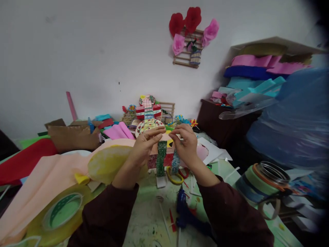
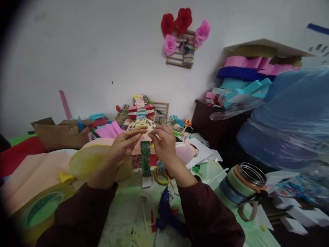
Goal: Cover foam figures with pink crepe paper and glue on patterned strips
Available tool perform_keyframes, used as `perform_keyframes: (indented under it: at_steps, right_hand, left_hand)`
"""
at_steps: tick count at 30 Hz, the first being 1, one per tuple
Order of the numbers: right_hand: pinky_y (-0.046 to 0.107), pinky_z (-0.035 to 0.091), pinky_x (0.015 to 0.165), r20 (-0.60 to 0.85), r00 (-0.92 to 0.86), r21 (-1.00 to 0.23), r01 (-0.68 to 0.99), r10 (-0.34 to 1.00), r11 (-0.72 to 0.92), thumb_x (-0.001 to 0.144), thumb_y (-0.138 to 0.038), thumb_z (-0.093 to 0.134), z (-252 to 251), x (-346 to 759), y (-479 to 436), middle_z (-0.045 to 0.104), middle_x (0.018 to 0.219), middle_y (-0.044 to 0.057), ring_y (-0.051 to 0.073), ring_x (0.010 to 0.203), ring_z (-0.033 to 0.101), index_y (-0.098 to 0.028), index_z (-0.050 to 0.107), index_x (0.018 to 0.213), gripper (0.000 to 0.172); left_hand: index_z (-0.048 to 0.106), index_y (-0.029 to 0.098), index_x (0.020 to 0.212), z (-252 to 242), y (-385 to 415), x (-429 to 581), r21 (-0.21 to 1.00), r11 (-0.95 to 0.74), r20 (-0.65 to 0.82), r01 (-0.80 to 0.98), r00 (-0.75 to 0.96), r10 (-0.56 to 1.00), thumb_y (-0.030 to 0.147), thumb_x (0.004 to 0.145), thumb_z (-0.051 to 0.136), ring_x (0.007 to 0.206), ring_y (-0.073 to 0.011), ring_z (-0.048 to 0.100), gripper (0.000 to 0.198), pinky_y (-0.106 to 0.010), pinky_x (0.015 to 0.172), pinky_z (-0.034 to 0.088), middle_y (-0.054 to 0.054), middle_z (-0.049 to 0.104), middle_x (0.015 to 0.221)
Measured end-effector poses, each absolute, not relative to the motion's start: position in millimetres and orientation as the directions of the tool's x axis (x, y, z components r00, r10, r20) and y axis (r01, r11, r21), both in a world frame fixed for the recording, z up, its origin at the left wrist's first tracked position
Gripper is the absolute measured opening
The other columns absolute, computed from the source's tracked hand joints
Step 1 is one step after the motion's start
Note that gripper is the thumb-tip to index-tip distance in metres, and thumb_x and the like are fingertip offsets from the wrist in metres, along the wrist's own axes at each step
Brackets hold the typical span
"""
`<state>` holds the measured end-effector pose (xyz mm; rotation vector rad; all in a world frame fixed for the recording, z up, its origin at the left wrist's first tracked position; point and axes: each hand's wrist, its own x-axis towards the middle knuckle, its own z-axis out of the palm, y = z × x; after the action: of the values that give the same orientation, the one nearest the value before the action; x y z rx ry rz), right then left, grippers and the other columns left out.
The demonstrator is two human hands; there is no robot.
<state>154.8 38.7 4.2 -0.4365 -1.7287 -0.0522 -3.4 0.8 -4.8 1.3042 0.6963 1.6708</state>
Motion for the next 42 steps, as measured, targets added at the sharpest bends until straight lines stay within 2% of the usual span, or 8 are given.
perform_keyframes:
  at_steps: [4, 8, 11, 14, 18, 21, 27, 42]
  right_hand:
    - [0.033, 0.044, 0.075, 0.931, 0.113, -0.364, 0.377, 0.347, 0.852, 0.087, -0.030, 0.059, 2.4, 179.0, 50.7, 0.060, 0.076, 0.001, 0.018, 0.079, 0.056, -0.020, 0.057, 0.070, 0.019]
    - [0.034, 0.042, 0.070, 0.853, 0.166, -0.508, 0.486, 0.495, 0.712, 0.094, -0.039, 0.043, -3.8, 202.8, 69.1, 0.051, 0.065, 0.002, 0.017, 0.066, 0.050, -0.021, 0.044, 0.056, 0.042]
    - [0.042, 0.042, 0.087, 0.844, 0.103, -0.441, 0.692, 0.527, 0.571, 0.085, -0.038, 0.057, -10.3, 207.1, 72.1, 0.060, 0.097, 0.012, 0.026, 0.095, 0.054, -0.018, 0.059, 0.071, 0.025]
    - [0.045, 0.037, 0.099, 0.851, -0.047, -0.331, 0.725, 0.523, 0.604, 0.084, -0.034, 0.058, -14.8, 197.8, 60.6, 0.055, 0.124, 0.016, 0.029, 0.116, 0.047, -0.016, 0.060, 0.112, 0.033]
    - [0.045, 0.031, 0.103, 0.771, -0.331, -0.178, 0.709, 0.544, 0.683, 0.084, -0.027, 0.054, -14.6, 176.1, 41.7, 0.057, 0.130, 0.013, 0.029, 0.120, 0.044, -0.013, 0.053, 0.128, 0.046]
    - [0.045, 0.030, 0.101, 0.713, -0.398, -0.102, 0.755, 0.577, 0.648, 0.078, -0.018, 0.054, -11.2, 162.9, 39.4, 0.061, 0.126, 0.013, 0.030, 0.117, 0.046, -0.012, 0.055, 0.125, 0.048]
    - [0.042, 0.029, 0.094, 0.658, -0.464, -0.020, 0.777, 0.593, 0.630, 0.076, -0.013, 0.055, -11.1, 151.7, 44.0, 0.071, 0.106, 0.009, 0.027, 0.103, 0.052, -0.016, 0.068, 0.098, 0.025]
    - [0.042, 0.026, 0.098, 0.698, -0.498, 0.032, 0.739, 0.515, 0.673, 0.083, -0.017, 0.055, -14.9, 138.8, 42.8, 0.072, 0.096, 0.007, 0.025, 0.107, 0.052, -0.020, 0.066, 0.086, 0.013]
  left_hand:
    - [0.073, 0.020, 0.100, -7.3, 8.6, -21.6, 0.804, -0.590, 0.591, 0.072, -0.212, 0.779, 0.036, 0.081, 0.066, 0.127, -0.0243, 0.052, 0.026, -0.041, 0.110, 0.035, -0.009, 0.065, 0.126]
    - [0.063, 0.018, 0.120, -7.2, 9.8, -28.5, 0.650, -0.512, 0.641, 0.561, -0.043, 0.766, 0.050, 0.084, 0.059, 0.130, -0.0271, 0.048, 0.048, -0.045, 0.112, 0.033, -0.011, 0.058, 0.135]
    - [0.053, 0.017, 0.132, -8.6, 8.4, -20.3, 0.566, -0.447, 0.558, 0.693, 0.077, 0.826, 0.059, 0.085, 0.052, 0.130, -0.0297, 0.048, 0.062, -0.047, 0.109, 0.037, -0.012, 0.055, 0.139]
    - [0.044, 0.015, 0.139, -14.7, 9.9, -11.8, 0.503, -0.455, 0.519, 0.735, 0.164, 0.839, 0.059, 0.087, 0.049, 0.132, -0.0299, 0.047, 0.069, -0.047, 0.110, 0.038, -0.014, 0.050, 0.144]
    - [0.036, 0.012, 0.143, -24.4, 15.2, -9.1, 0.443, -0.437, 0.528, 0.782, 0.166, 0.833, 0.053, 0.085, 0.054, 0.138, -0.0305, 0.039, 0.074, -0.048, 0.114, 0.032, -0.017, 0.042, 0.148]
    - [0.035, 0.012, 0.143, -25.0, 15.8, -9.4, 0.442, -0.430, 0.542, 0.787, 0.148, 0.828, 0.047, 0.084, 0.056, 0.139, -0.0314, 0.037, 0.072, -0.049, 0.115, 0.030, -0.018, 0.041, 0.149]
    - [0.032, 0.011, 0.145, -16.3, 8.9, -11.9, 0.528, -0.385, 0.443, 0.757, 0.142, 0.885, 0.037, 0.082, 0.055, 0.138, -0.0315, 0.039, 0.072, -0.048, 0.113, 0.032, -0.020, 0.040, 0.149]
    - [0.035, 0.013, 0.145, -12.9, 6.0, -18.2, 0.544, -0.275, 0.455, 0.793, -0.003, 0.891, 0.036, 0.083, 0.057, 0.128, -0.0344, 0.051, 0.069, -0.049, 0.103, 0.042, -0.019, 0.051, 0.141]
